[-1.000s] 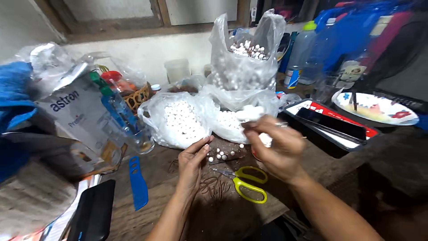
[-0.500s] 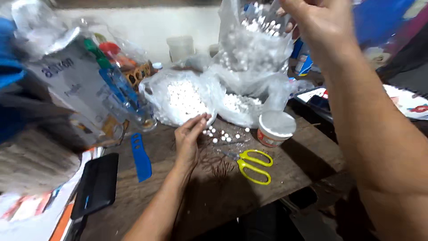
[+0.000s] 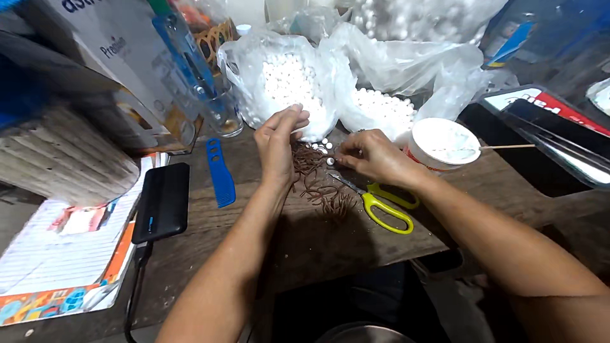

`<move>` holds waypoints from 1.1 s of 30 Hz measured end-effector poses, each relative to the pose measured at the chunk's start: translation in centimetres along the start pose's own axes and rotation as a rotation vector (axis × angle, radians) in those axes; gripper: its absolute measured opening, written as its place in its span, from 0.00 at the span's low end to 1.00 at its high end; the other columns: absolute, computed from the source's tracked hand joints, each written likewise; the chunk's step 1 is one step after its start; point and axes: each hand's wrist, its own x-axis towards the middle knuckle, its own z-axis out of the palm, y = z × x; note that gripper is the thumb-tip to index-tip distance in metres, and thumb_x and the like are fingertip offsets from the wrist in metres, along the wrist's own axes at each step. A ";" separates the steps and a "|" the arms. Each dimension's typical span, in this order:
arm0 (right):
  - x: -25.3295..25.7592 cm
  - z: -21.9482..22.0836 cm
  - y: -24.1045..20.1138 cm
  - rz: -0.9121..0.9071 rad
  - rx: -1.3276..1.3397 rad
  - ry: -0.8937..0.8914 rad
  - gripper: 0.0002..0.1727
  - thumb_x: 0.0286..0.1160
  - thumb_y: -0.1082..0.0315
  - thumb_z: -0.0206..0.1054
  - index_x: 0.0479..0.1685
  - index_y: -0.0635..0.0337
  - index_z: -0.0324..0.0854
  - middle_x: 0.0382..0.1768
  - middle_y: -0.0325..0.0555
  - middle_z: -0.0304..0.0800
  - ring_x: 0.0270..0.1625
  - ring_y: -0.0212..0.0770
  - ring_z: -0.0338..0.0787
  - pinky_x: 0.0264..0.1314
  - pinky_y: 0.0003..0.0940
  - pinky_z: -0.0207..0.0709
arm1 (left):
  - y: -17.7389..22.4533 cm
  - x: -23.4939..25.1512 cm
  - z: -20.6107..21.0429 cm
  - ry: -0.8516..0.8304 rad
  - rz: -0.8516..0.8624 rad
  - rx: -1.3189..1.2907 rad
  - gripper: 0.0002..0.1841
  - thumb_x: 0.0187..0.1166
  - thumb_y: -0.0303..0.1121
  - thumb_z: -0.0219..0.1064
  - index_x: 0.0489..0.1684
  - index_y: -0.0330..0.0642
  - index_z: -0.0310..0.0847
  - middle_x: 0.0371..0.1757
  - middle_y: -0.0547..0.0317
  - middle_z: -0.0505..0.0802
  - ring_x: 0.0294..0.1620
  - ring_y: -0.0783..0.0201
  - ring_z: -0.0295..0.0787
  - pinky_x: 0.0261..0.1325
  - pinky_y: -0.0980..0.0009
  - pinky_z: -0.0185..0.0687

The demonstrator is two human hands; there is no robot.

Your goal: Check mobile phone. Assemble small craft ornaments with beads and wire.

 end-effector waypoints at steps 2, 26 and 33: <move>1.1 0.2 0.4 0.049 -0.009 -0.030 0.08 0.78 0.72 0.68 0.38 0.66 0.91 0.35 0.54 0.90 0.40 0.50 0.89 0.48 0.52 0.80 | -0.1 0.0 0.0 -0.009 0.019 0.006 0.13 0.88 0.30 0.56 0.45 0.35 0.88 0.39 0.61 0.96 0.42 0.72 0.92 0.46 0.76 0.85; 0.7 0.2 0.2 0.209 0.699 0.318 0.05 0.76 0.76 0.70 0.32 0.61 0.87 0.20 0.33 0.83 0.18 0.21 0.74 0.21 0.15 0.68 | -1.3 -2.8 1.5 -0.057 0.256 0.183 0.02 0.77 0.22 0.70 0.41 0.33 0.87 0.39 0.64 0.91 0.31 0.80 0.85 0.36 0.82 0.84; 0.5 1.8 -1.0 0.139 0.632 0.419 0.04 0.72 0.78 0.69 0.31 0.62 0.85 0.20 0.32 0.81 0.19 0.20 0.75 0.24 0.16 0.71 | -2.2 -3.6 2.2 -0.079 0.262 0.113 0.08 0.68 0.16 0.75 0.43 0.29 0.90 0.45 0.57 0.93 0.39 0.77 0.90 0.46 0.80 0.88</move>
